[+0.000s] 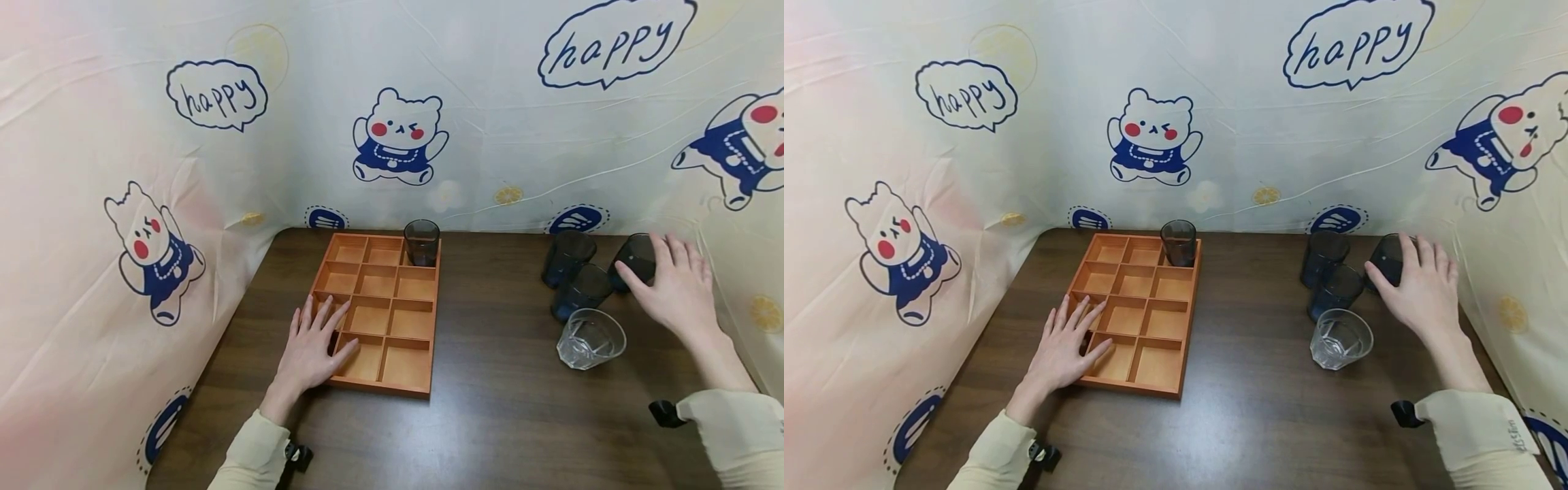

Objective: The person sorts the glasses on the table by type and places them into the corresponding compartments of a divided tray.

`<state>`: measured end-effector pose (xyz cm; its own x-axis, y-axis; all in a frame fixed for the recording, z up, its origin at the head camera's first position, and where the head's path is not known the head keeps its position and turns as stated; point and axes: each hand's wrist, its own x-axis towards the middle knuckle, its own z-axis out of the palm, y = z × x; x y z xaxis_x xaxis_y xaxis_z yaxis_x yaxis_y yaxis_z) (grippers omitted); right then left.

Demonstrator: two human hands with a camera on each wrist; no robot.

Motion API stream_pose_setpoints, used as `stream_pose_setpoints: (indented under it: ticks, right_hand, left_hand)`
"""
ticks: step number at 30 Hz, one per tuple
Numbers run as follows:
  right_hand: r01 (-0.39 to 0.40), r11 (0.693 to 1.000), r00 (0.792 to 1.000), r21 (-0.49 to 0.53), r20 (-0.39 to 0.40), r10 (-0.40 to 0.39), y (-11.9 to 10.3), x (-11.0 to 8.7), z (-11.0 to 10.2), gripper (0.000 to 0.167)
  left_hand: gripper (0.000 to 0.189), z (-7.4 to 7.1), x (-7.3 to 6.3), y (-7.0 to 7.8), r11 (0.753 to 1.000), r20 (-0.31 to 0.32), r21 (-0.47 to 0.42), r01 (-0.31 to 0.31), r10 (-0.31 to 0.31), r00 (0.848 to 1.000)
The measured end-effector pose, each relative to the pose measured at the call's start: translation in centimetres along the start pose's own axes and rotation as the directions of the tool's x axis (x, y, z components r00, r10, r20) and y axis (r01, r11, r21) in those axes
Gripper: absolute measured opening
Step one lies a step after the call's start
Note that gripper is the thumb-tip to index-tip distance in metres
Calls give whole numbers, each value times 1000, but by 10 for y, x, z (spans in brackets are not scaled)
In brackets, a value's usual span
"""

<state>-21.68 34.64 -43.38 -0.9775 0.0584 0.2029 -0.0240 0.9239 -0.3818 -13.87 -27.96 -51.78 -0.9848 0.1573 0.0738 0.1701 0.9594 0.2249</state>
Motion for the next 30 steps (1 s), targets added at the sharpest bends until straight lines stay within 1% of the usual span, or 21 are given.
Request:
stream_pose_setpoints:
  ticks: [7,12,18,23,30]
  right_hand:
    - [-6,1000,1000,24,2,6,8,1,0,95]
    - [-4,998,1000,61,-8,5,17,3,4,96]
    - [-39,992,999,122,6,39,23,6,6,96]
    - [-63,986,998,153,14,62,25,8,7,97]
    - [-84,983,996,161,26,81,28,11,9,99]
  left_hand:
    - [85,1,-1,-1,1000,-1,-4,7,-7,1000]
    - [85,2,-1,-1,1000,-2,-2,8,-8,1000]
    - [84,1,-1,-2,1000,-14,-7,-1,1,1000]
    - [85,1,-1,-2,1000,-15,-6,-5,5,1000]
    - [85,0,0,-2,1000,11,4,5,-5,1000]
